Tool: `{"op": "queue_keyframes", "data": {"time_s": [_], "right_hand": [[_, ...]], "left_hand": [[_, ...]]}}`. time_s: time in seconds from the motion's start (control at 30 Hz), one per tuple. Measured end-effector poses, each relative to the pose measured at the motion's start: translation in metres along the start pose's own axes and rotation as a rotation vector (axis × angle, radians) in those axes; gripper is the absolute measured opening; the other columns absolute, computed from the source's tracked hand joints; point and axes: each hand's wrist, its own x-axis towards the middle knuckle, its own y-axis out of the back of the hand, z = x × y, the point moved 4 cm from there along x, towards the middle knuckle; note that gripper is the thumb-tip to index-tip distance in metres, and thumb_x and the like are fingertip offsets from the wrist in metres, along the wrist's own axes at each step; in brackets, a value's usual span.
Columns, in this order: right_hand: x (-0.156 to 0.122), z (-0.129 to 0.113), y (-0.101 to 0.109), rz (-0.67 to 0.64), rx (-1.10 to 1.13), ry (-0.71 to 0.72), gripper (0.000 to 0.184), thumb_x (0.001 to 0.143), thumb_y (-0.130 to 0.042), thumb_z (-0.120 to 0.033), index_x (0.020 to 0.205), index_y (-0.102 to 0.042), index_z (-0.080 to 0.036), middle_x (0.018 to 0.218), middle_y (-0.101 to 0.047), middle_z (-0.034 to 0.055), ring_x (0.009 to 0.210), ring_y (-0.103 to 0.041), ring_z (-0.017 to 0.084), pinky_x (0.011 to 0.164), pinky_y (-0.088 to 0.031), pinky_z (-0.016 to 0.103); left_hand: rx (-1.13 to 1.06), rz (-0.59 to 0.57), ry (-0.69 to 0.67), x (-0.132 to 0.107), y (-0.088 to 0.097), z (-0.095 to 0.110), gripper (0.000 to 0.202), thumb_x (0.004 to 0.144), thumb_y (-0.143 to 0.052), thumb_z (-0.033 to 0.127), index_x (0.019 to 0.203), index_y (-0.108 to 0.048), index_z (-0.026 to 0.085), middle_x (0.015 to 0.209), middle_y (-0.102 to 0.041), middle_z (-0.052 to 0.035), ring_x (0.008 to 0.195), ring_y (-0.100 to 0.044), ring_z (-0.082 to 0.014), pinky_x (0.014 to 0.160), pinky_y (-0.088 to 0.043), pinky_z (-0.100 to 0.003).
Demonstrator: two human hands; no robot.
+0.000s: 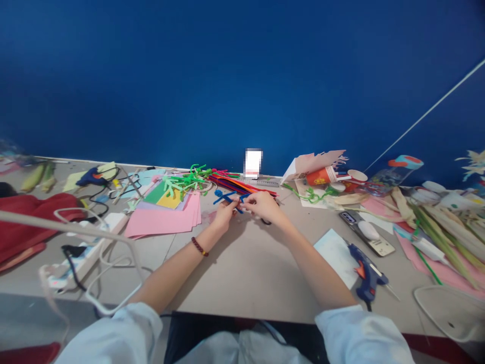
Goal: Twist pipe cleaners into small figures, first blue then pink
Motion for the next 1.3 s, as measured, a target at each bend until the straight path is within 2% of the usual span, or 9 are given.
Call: {"op": "queue_keyframes", "data": {"time_s": [0.13,0.3,0.47,0.6,0.77,1.03,1.13,1.23,1.3], "right_hand": [[0.007,0.015,-0.009,-0.091,0.165,0.007,0.021,0.078,-0.058,-0.031,0.067,-0.067,-0.015,0.060,-0.066,0.0027,0.049,-0.059,0.012,0.053,-0.042,0.021],[0.013,0.031,-0.006,-0.125,0.305,0.019,0.015,0.074,-0.060,-0.023,0.077,-0.070,-0.013,0.070,-0.069,0.0056,0.061,-0.062,0.014,0.057,-0.045,0.022],[0.008,0.032,0.010,-0.199,0.247,0.041,0.017,0.071,-0.062,-0.027,0.077,-0.072,-0.014,0.070,-0.068,0.0034,0.059,-0.057,0.012,0.054,-0.041,0.021],[0.002,0.028,0.019,-0.252,0.226,0.041,0.018,0.070,-0.065,-0.031,0.076,-0.070,-0.016,0.067,-0.066,0.0018,0.059,-0.056,0.012,0.049,-0.038,0.019],[-0.001,0.026,0.021,-0.319,0.331,-0.036,0.021,0.075,-0.063,-0.037,0.079,-0.067,-0.017,0.073,-0.068,0.0037,0.069,-0.063,0.014,0.053,-0.045,0.019],[-0.002,0.029,0.021,-0.294,0.324,-0.073,0.037,0.079,-0.059,-0.051,0.087,-0.066,-0.017,0.083,-0.068,0.0060,0.068,-0.063,0.014,0.050,-0.044,0.019],[-0.001,0.022,0.018,-0.211,0.383,-0.048,0.041,0.078,-0.058,-0.055,0.088,-0.066,-0.017,0.082,-0.068,0.0052,0.067,-0.062,0.013,0.049,-0.042,0.018],[0.002,0.024,0.013,-0.094,0.480,-0.164,0.044,0.080,-0.054,-0.059,0.089,-0.065,-0.017,0.080,-0.068,0.0064,0.064,-0.061,0.012,0.045,-0.041,0.017],[0.003,0.026,0.007,-0.113,0.547,-0.196,0.044,0.078,-0.056,-0.059,0.087,-0.065,-0.016,0.081,-0.068,0.0074,0.062,-0.061,0.012,0.044,-0.041,0.017]], "left_hand": [[-0.050,-0.058,-0.020,-0.001,-0.003,0.001,0.024,0.069,-0.071,0.035,0.068,-0.056,0.016,0.060,-0.055,0.0009,0.054,-0.045,-0.0086,0.049,-0.029,-0.022],[0.005,-0.184,-0.018,-0.002,-0.005,0.000,0.032,0.066,-0.073,0.042,0.063,-0.056,0.015,0.060,-0.055,-0.0009,0.057,-0.046,-0.0100,0.050,-0.028,-0.023],[0.126,-0.436,0.019,-0.009,-0.012,0.006,0.034,0.067,-0.070,0.045,0.061,-0.058,0.014,0.055,-0.053,-0.0008,0.049,-0.041,-0.0086,0.049,-0.028,-0.024],[0.326,-0.500,0.023,-0.013,-0.013,0.006,0.021,0.068,-0.068,0.034,0.062,-0.062,0.014,0.056,-0.057,-0.0012,0.047,-0.042,-0.0084,0.049,-0.029,-0.024],[0.494,-0.454,-0.006,-0.014,-0.016,0.001,0.011,0.067,-0.067,0.022,0.059,-0.064,0.016,0.055,-0.060,-0.0019,0.051,-0.050,-0.0117,0.052,-0.033,-0.023],[0.230,-0.228,0.056,-0.004,-0.006,0.004,0.025,0.065,-0.071,0.036,0.065,-0.062,0.013,0.052,-0.055,-0.0011,0.042,-0.038,-0.0068,0.043,-0.022,-0.022],[0.215,-0.173,0.013,-0.002,-0.004,0.005,0.032,0.062,-0.071,0.043,0.065,-0.062,0.013,0.053,-0.054,-0.0006,0.044,-0.037,-0.0068,0.043,-0.022,-0.022],[0.245,-0.134,-0.066,-0.001,-0.003,0.006,0.035,0.063,-0.069,0.048,0.059,-0.059,0.015,0.053,-0.052,0.0000,0.044,-0.036,-0.0072,0.044,-0.023,-0.024],[0.280,-0.112,-0.124,-0.001,-0.002,0.008,0.036,0.064,-0.068,0.049,0.055,-0.057,0.016,0.052,-0.053,-0.0002,0.046,-0.039,-0.0087,0.047,-0.027,-0.024]]}}
